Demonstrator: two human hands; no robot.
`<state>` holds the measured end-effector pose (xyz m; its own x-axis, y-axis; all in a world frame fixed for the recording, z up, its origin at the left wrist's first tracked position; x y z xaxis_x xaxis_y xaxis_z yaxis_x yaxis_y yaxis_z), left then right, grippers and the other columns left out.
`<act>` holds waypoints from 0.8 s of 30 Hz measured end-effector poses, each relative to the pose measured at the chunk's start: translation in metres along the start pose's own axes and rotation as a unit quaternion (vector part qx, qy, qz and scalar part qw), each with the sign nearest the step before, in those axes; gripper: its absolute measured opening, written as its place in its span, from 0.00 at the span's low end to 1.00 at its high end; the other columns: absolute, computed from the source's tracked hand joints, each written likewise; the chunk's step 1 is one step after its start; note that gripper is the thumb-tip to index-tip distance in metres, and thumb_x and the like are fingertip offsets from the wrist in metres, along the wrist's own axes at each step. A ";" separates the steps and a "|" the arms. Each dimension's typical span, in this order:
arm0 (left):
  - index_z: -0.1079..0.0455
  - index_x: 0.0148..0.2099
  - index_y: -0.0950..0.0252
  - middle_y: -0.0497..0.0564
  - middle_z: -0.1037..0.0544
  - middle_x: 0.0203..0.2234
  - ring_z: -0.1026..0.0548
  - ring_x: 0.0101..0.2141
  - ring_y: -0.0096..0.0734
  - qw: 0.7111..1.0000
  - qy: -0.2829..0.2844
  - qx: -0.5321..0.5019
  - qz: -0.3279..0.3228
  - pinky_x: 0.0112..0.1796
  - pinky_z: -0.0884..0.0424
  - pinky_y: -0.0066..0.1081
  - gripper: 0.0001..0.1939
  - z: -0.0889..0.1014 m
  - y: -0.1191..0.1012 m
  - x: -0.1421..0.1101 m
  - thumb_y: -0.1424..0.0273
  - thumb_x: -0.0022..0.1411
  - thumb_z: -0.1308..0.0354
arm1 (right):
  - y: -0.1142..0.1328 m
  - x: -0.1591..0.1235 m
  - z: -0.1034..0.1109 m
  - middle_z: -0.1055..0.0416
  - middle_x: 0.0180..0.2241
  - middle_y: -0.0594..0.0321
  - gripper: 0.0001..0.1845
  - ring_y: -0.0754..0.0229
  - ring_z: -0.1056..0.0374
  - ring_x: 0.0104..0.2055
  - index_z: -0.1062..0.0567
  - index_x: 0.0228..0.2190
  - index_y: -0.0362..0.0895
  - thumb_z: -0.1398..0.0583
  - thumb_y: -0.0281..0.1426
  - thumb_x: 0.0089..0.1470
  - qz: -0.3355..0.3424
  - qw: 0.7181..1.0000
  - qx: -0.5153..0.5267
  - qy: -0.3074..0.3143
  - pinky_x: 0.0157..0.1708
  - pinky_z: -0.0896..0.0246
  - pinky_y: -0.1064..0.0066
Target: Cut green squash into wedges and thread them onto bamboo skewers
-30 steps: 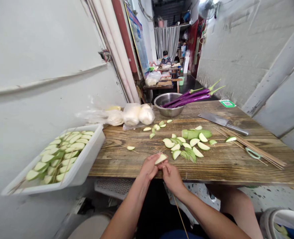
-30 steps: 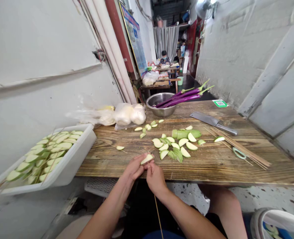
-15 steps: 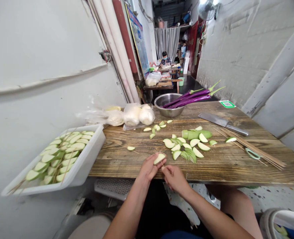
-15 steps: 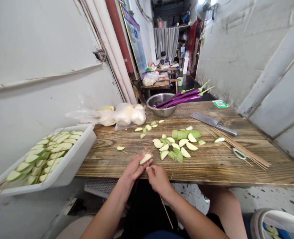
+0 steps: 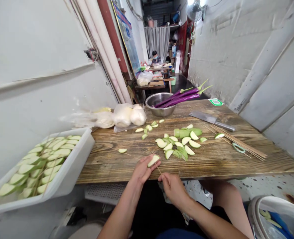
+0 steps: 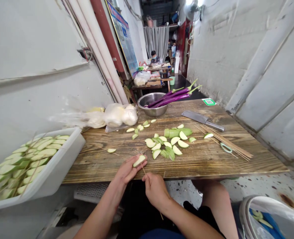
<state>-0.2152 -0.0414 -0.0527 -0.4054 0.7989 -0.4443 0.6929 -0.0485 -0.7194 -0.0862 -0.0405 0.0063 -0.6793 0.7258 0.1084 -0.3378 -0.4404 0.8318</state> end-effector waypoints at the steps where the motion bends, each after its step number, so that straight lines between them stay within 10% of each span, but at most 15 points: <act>1: 0.30 0.33 0.74 0.60 0.23 0.31 0.25 0.36 0.37 1.000 0.002 0.000 0.002 0.42 0.28 0.39 0.04 0.000 0.000 0.000 0.78 0.56 0.46 | -0.001 0.003 -0.002 0.29 0.23 0.62 0.16 0.64 0.35 0.24 0.27 0.26 0.41 0.53 0.26 0.55 -0.001 1.000 -0.001 -0.003 0.26 0.46 0.76; 16: 0.28 0.36 0.73 0.57 0.23 0.29 0.26 0.29 0.29 0.997 0.049 0.057 -0.029 0.30 0.31 0.23 0.12 -0.014 -0.001 -0.005 0.70 0.48 0.38 | 0.005 0.048 -0.016 0.35 0.16 0.66 0.16 0.66 0.40 0.19 0.29 0.23 0.41 0.53 0.23 0.54 -0.008 1.000 0.022 0.000 0.23 0.48 0.77; 24: 0.28 0.39 0.66 0.50 0.25 0.26 0.29 0.27 0.28 0.960 -0.044 0.217 -0.172 0.32 0.34 0.25 0.14 -0.018 -0.019 -0.011 0.72 0.46 0.38 | -0.028 0.007 0.048 0.44 0.12 0.71 0.19 0.66 0.47 0.15 0.30 0.30 0.40 0.54 0.38 0.58 -0.033 0.988 0.121 -0.088 0.19 0.50 0.76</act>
<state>-0.2128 -0.0388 -0.0244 -0.6274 0.7601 -0.1694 0.2023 -0.0509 -0.9780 -0.0499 0.0024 0.0102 -0.5292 0.8392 0.1253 -0.1981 -0.2657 0.9435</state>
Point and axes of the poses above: each hand's wrist, its own x-axis towards the middle knuckle, its own z-axis out of the back of the hand, y = z × x, the point moved 10 cm from there along x, towards the middle knuckle
